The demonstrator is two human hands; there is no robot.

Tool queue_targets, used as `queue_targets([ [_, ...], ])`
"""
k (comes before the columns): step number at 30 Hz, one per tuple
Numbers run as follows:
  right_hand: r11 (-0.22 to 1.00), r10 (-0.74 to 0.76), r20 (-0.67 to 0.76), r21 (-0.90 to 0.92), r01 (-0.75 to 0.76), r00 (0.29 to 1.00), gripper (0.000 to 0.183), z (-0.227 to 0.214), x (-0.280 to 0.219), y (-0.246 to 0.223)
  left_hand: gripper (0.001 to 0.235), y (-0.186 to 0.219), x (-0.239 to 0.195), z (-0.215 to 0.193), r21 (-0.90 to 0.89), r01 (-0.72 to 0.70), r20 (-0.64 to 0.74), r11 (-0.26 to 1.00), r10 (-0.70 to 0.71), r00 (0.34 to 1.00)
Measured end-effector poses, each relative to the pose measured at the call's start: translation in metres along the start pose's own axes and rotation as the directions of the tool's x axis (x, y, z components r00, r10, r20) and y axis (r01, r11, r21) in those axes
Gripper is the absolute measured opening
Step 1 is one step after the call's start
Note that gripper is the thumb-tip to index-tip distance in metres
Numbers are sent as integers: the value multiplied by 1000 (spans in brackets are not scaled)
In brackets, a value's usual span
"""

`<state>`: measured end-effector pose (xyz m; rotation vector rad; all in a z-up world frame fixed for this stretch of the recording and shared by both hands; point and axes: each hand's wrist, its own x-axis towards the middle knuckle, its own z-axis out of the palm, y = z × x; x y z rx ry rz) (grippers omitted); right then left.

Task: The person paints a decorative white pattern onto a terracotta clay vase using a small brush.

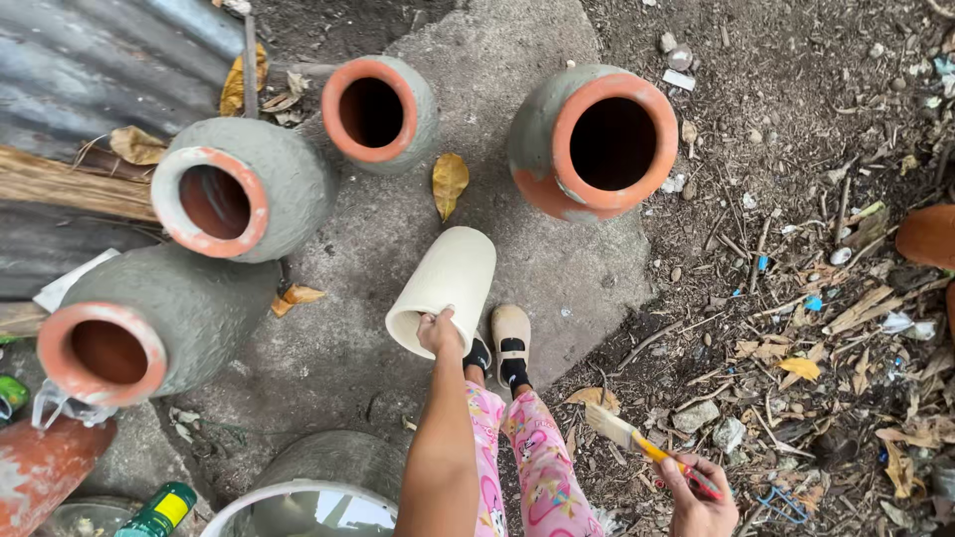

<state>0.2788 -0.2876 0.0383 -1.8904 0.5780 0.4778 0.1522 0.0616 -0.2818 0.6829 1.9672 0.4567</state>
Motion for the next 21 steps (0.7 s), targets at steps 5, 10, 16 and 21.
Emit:
queue_targets([
  [5,999,-37,-32,-17,37,999,18,14,-12,-1,47,25,1,38,-185,200,-20,962,-207,978],
  [10,998,-31,-44,-53,29,999,18,28,-18,-1,75,82,4,91,-246,240,-72,939,-264,962],
  [16,910,-51,71,-408,75,996,23,4,-14,26,49,89,31,139,-135,325,59,936,-320,946],
  [21,932,-60,94,-350,89,994,21,36,-35,-11,38,63,43,141,86,343,380,935,-349,857],
])
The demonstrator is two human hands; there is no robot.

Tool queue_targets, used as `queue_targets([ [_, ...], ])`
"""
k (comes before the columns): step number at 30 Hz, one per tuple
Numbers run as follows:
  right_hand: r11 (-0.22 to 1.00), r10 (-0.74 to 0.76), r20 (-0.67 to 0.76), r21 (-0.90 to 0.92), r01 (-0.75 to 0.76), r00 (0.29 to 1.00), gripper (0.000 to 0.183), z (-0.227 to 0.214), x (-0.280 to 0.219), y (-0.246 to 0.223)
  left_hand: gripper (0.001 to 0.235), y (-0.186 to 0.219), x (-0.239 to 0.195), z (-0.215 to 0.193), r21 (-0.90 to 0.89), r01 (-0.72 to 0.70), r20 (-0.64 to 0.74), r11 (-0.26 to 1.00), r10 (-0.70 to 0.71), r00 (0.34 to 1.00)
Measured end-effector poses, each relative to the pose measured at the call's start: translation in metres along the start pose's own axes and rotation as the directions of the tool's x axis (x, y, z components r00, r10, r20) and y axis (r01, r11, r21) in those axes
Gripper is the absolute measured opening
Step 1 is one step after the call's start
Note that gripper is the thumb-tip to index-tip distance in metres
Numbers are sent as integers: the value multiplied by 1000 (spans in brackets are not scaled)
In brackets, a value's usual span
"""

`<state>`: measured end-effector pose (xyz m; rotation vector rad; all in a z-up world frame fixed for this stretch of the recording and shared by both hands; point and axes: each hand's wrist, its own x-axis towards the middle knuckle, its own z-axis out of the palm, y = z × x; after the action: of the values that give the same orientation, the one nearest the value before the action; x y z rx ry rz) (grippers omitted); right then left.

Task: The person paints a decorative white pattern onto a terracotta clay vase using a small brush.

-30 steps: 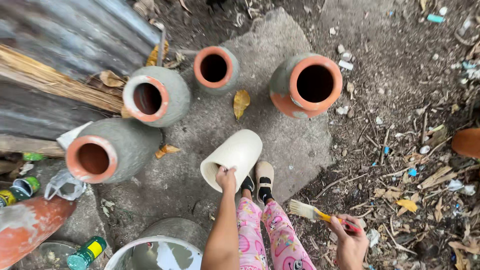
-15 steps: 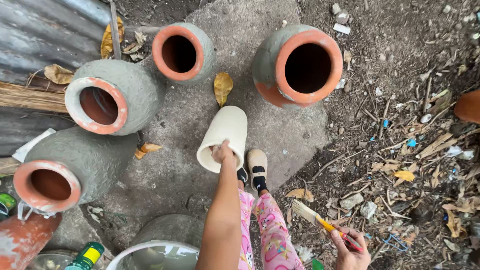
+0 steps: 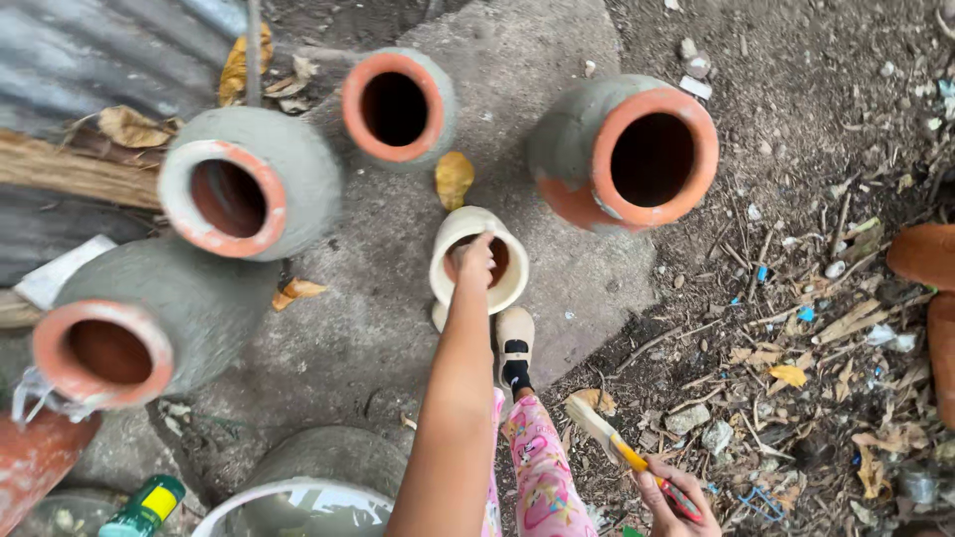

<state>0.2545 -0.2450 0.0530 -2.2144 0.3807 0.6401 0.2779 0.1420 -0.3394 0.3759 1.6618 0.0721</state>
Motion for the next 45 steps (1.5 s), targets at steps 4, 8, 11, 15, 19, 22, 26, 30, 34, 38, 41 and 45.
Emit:
queue_targets([
  [4,1000,-7,60,-21,8,998,26,12,11,-50,33,-13,-62,-28,-46,-223,267,974,227,936],
  [8,938,-343,263,38,345,902,24,32,61,-87,33,-12,-164,-105,607,-597,349,524,499,793],
  [11,873,-444,445,20,487,778,22,74,109,-141,47,-6,-227,-185,517,-447,129,731,449,884],
  [15,854,-403,635,1,521,660,21,160,118,-225,52,-23,-293,-289,277,-429,-204,860,489,848],
  [19,811,-368,783,6,585,502,19,220,92,-291,47,-69,-371,-362,-52,-486,-438,872,417,796],
  [22,773,-326,878,34,634,350,18,242,49,-308,43,-107,-439,-373,-172,-660,-602,731,452,658],
  [26,766,-231,972,158,624,37,17,284,-46,-291,40,-183,-539,-356,25,-637,-706,770,465,534],
  [30,832,-139,952,261,490,-271,16,289,-139,-240,38,-284,-602,-340,151,-387,-715,909,371,593],
  [34,783,-96,916,311,539,-389,17,277,-247,-148,49,-412,-613,-334,-59,-106,-738,993,28,674],
  [38,737,113,893,219,640,-436,20,216,-350,-31,68,-554,-603,-345,-102,-40,-762,994,-53,645],
  [41,713,197,834,239,660,-515,22,153,-438,37,71,-625,-618,-349,-213,-52,-819,976,-149,554],
  [45,679,229,750,334,654,-621,22,74,-542,97,63,-696,-659,-386,-256,-224,-896,940,-144,420],
])
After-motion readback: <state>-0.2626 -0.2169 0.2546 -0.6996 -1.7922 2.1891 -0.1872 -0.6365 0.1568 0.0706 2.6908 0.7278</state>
